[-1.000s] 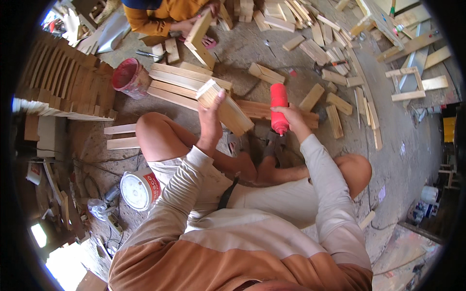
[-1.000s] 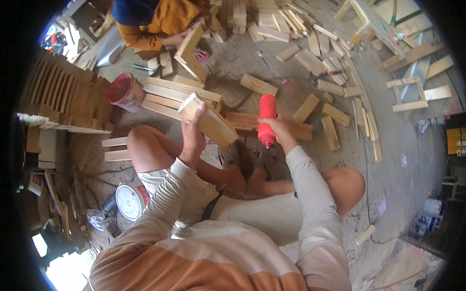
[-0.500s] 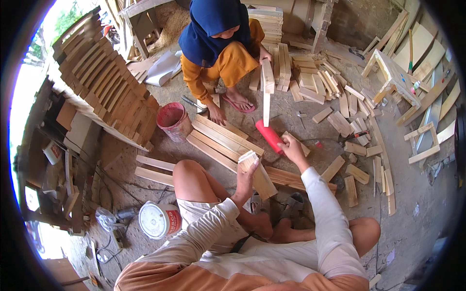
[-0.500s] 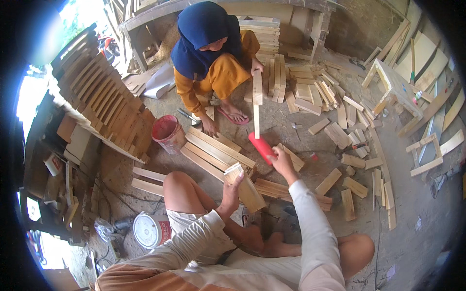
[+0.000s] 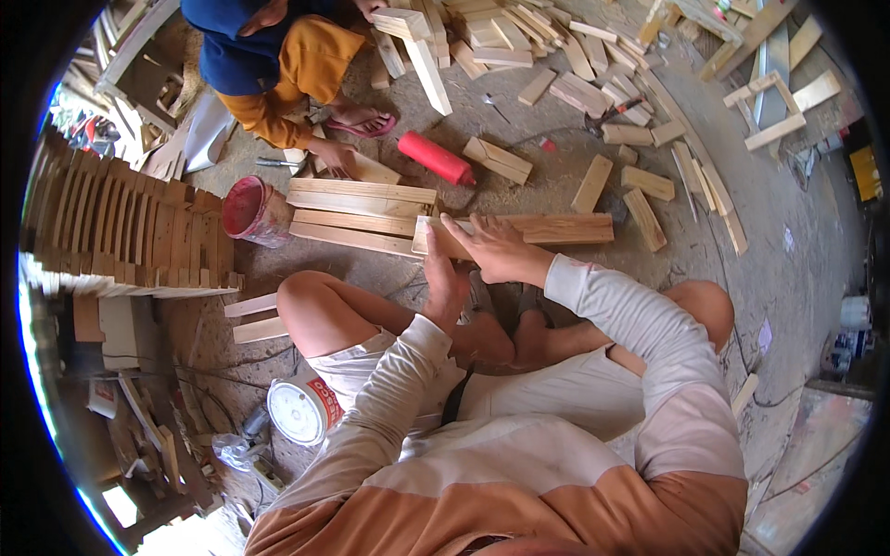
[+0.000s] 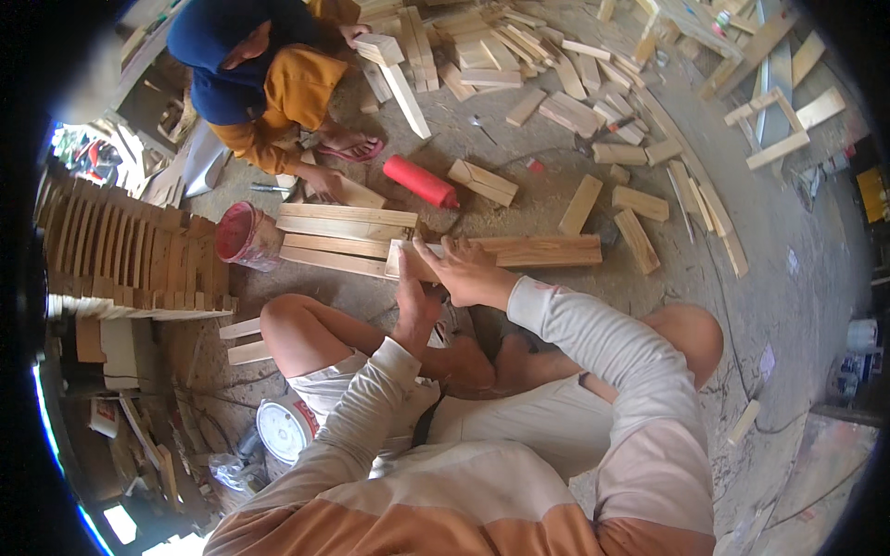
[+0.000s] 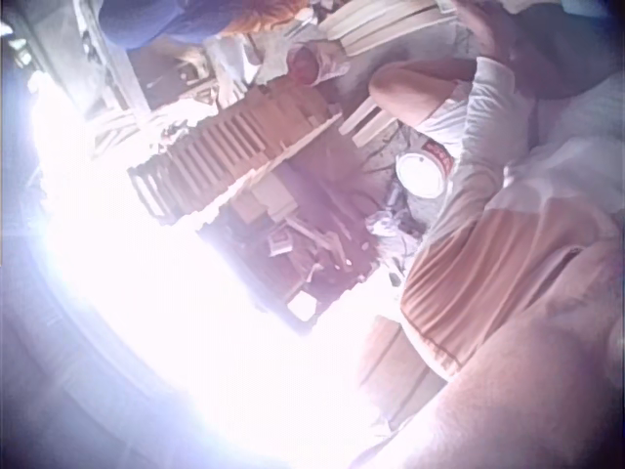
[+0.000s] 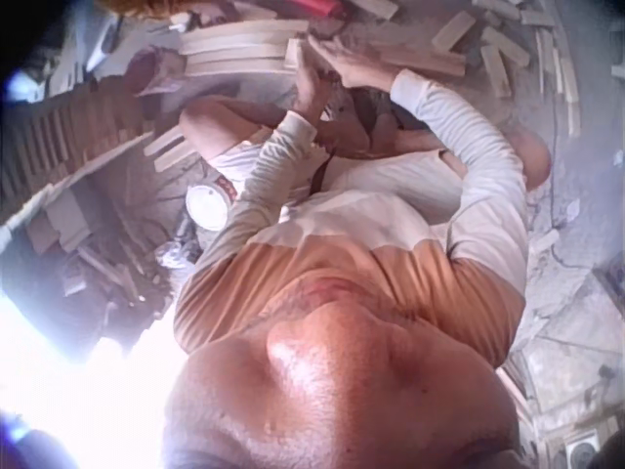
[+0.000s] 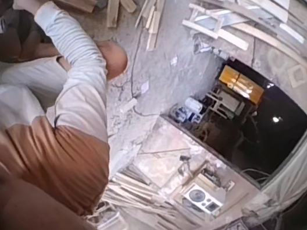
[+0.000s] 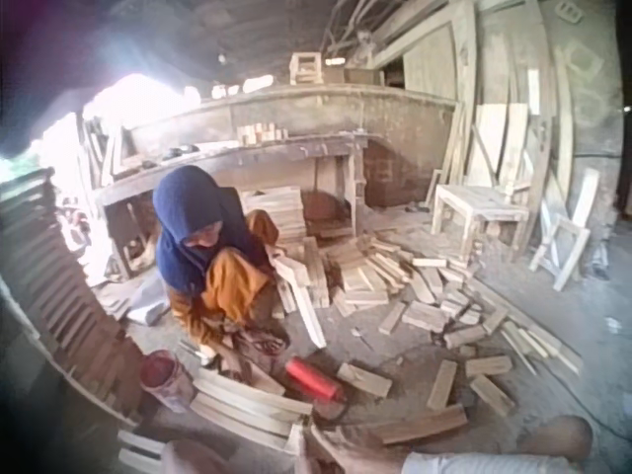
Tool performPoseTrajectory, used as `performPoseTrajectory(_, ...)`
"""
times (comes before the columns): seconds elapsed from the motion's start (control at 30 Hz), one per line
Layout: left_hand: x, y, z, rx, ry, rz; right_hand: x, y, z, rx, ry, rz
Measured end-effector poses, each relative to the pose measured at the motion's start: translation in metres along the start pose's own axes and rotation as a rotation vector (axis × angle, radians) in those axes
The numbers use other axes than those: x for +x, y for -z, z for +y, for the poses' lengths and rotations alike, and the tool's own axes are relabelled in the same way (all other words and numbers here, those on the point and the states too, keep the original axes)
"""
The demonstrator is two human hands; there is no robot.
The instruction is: The person assembles wooden frames by applying glue to the joints and hammering nails to secure the wood pieces while sitting on the floor.
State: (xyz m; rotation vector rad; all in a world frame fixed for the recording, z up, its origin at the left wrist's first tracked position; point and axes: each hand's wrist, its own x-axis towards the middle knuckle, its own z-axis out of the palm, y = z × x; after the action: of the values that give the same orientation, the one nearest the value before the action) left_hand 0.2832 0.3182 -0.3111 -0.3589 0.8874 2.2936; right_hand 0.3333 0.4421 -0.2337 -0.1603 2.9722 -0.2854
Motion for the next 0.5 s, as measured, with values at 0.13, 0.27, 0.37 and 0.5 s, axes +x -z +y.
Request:
performPoseTrajectory(0.13, 0.003, 0.004, -0.004, 0.069, 0.063, -0.042, 0.006, -0.019, 0.004, 0.061, -0.102, 0.062)
performPoseTrajectory(0.27, 0.015, -0.001, 0.001, 0.302, 0.265, -0.059, 0.015, -0.04, 0.073, 0.427, -0.293, 0.062)
performPoseTrajectory(0.37, 0.018, -0.007, -0.005, 0.539, 0.252, -0.148, 0.019, -0.087, 0.153, 0.19, -0.284, 0.461)
performPoseTrajectory(0.5, 0.012, 0.026, -0.007, 0.776, 0.263, -0.231, 0.038, -0.07, 0.18, 0.036, -0.5, 0.262)
